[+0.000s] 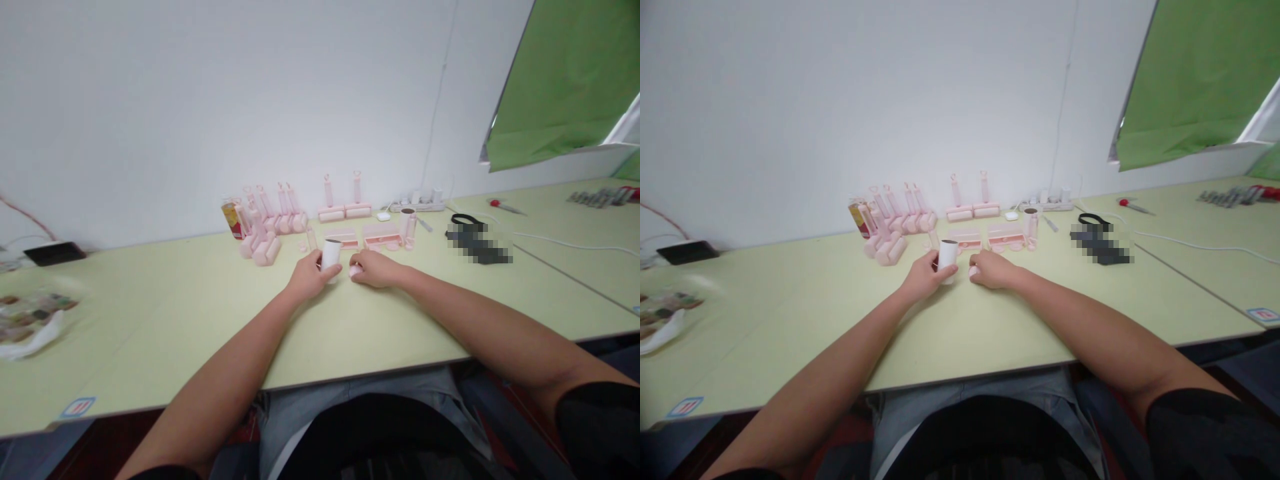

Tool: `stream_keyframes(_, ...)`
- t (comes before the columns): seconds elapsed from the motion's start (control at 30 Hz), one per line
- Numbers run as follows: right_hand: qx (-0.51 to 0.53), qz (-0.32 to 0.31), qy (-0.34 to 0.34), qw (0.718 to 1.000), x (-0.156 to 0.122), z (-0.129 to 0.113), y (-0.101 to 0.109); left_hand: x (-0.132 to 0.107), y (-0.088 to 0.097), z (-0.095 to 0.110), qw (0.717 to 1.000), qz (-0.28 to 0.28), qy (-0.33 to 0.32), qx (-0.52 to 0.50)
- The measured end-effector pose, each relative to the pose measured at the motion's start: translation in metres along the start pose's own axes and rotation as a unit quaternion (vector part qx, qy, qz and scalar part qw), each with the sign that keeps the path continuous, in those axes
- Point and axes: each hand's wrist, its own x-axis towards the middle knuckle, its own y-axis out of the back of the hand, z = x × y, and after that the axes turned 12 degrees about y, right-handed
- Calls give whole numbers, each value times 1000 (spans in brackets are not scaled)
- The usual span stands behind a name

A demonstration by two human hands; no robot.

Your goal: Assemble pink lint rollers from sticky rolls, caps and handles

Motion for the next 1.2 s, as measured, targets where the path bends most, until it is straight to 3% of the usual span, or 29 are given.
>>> stream_keyframes(0.23, 63, 74, -32, 995, 3, 4, -7, 3, 0, -4, 1000, 3, -15, 11)
stream_keyframes(0.33, 168, 100, -98, 976, 4, 5, -12, 4, 0, -5, 1000, -4, -11, 16)
stream_keyframes(0.43, 325, 135, -180, 919, 7, 7, -17, 3, 0, -4, 1000, -11, -8, 17)
stream_keyframes(0.5, 403, 186, -197, 874, 11, 9, -19, 1, 0, -4, 1000, -16, -10, 12)
stream_keyframes(0.57, 466, 226, -195, 833, 14, 11, -20, 0, 1, -2, 1000, -19, -13, 6)
stream_keyframes(0.7, 574, 238, -171, 765, 17, 11, -18, -2, 2, -1, 1000, -25, -16, 0)
stream_keyframes(0.83, 631, 229, -151, 726, 17, 3, -18, -3, 1, -1, 998, -60, -26, -19)
stream_keyframes(0.9, 622, 224, -145, 736, 18, 1, -20, -3, 0, -1, 997, -70, -32, -24)
stream_keyframes(0.97, 588, 224, -143, 764, 19, 2, -22, -2, -1, -2, 997, -72, -33, -19)
stream_keyframes(1.07, 482, 233, -133, 834, 19, 8, -26, 0, -1, -4, 997, -65, -28, -6)
stream_keyframes(1.2, 268, 227, -89, 932, 15, 17, -20, 3, 2, -8, 999, -44, -18, 5)
